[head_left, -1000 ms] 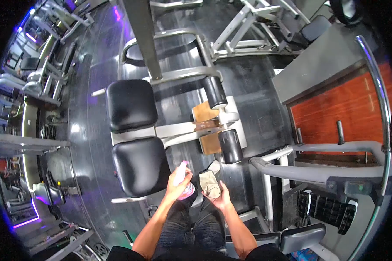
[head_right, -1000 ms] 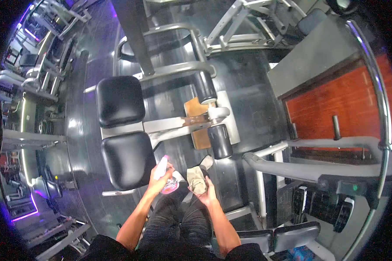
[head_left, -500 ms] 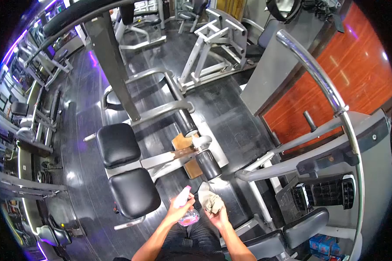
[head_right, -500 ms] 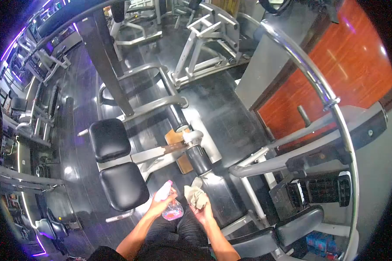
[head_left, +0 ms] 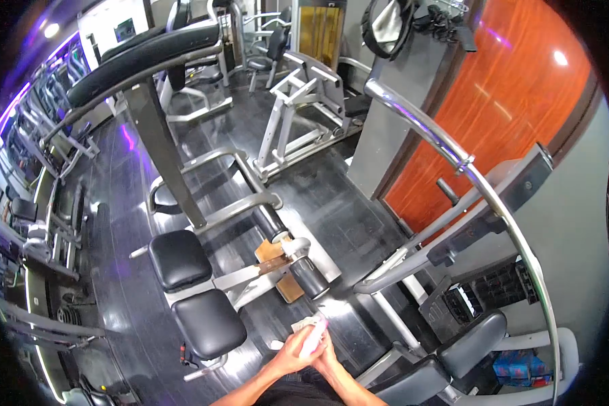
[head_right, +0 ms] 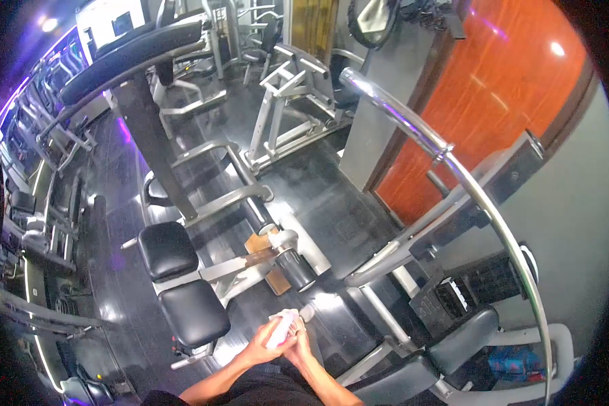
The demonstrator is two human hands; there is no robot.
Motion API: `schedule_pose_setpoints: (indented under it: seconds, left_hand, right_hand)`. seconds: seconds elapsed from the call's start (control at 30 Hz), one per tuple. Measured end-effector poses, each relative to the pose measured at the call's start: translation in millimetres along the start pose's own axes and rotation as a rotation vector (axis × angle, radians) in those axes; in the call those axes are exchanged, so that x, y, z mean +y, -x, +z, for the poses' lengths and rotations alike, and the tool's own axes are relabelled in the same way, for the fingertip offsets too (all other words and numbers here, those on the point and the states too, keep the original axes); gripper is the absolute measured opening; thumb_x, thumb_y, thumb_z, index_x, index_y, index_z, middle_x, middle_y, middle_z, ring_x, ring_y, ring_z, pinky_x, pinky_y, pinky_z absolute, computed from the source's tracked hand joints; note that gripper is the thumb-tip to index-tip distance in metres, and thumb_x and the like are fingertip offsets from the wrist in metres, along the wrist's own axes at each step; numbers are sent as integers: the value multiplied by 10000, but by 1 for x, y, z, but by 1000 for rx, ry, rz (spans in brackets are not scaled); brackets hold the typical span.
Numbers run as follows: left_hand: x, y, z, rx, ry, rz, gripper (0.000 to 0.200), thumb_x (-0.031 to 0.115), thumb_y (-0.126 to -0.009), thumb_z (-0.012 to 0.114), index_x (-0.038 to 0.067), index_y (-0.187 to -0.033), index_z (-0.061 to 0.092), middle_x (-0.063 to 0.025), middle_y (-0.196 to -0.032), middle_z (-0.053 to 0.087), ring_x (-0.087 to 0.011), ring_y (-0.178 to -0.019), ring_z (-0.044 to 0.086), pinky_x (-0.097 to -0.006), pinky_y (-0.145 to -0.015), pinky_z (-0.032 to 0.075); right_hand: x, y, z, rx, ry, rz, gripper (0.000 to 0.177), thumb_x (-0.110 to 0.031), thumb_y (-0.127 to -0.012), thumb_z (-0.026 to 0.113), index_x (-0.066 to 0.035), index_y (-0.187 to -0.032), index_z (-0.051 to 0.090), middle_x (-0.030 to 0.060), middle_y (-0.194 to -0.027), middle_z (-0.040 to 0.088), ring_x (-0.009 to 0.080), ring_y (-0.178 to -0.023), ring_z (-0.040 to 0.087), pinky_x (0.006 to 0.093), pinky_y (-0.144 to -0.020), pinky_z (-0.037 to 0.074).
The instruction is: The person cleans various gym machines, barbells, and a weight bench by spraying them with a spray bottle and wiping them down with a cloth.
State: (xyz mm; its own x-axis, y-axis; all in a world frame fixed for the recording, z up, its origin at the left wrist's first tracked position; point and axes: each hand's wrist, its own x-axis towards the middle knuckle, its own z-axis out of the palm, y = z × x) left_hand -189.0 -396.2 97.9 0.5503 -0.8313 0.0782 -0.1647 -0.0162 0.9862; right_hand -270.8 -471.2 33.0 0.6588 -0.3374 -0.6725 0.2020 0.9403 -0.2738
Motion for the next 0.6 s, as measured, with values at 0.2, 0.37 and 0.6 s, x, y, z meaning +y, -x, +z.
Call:
schedule_pose_setpoints:
  seconds: [0.2, 0.37, 0.6]
  left_hand:
    - [8, -14, -9, -22, 146, 12, 407, -34, -786, 677, -6, -1179, 574, -71, -1020, 613, -97, -859, 626, -250, -694, 522]
    - [24, -43, -16, -64, -31, 183, 461, -75, -751, 654, -17, -1198, 558, -150, -1393, 373, -138, -950, 628, -263, -733, 563]
    - [63, -83, 1, -419, 150, 12, 598, 14, -688, 693, 40, -1276, 584, -108, -1068, 645, -355, -1412, 257, -461, -1111, 316]
  right_hand:
    - [-50, -1, 14, 82, 543, -635, 370, -126, -896, 676, -21, -1209, 507, 73, -1070, 620, 153, -993, 603, 291, -865, 497]
    - [-124, 23, 34, -134, 799, -651, 536, -217, -862, 721, 8, -1294, 495, 85, -1159, 595, 147, -1066, 571, 285, -907, 475]
    - [-174, 62, 78, -345, 841, -746, 526, -343, -863, 737, -11, -1220, 540, 73, -1134, 590, 144, -1062, 554, 296, -915, 463]
